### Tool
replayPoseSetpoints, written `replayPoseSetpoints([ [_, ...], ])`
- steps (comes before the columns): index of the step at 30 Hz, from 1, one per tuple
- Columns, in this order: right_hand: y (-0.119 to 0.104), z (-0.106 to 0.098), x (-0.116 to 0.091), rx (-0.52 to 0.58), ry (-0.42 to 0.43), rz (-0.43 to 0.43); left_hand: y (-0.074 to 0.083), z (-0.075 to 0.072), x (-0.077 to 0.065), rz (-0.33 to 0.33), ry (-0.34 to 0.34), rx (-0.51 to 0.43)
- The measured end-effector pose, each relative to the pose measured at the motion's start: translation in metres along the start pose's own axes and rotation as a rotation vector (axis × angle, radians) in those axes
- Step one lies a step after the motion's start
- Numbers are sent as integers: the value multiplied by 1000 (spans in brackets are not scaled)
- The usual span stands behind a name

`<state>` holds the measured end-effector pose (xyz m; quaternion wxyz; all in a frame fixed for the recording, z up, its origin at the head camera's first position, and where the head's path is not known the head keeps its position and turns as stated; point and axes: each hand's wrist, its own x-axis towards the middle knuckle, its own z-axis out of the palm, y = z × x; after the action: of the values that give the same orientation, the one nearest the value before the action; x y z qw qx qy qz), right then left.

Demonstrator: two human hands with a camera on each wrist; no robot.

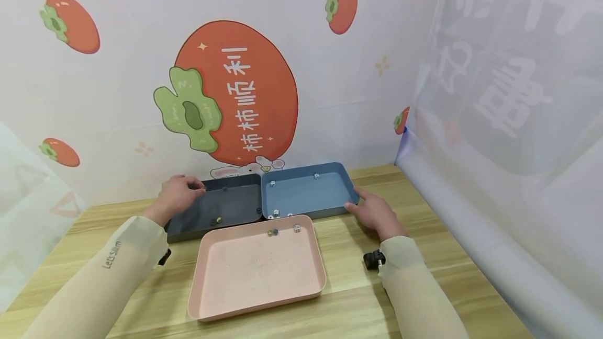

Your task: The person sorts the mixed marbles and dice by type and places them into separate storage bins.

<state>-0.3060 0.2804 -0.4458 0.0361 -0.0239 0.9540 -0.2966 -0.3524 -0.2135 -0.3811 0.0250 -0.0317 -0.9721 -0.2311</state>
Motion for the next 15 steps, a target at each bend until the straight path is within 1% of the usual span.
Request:
replayPoseSetpoints([
  [4,0,0,0,3,-1,0,0,4,2,-15,7,16],
  [11,0,0,1,9,-10,2,6,9,6,-60,55,3],
  [15,1,1,1,15,-13,13,7,11,7,-63,62,6],
])
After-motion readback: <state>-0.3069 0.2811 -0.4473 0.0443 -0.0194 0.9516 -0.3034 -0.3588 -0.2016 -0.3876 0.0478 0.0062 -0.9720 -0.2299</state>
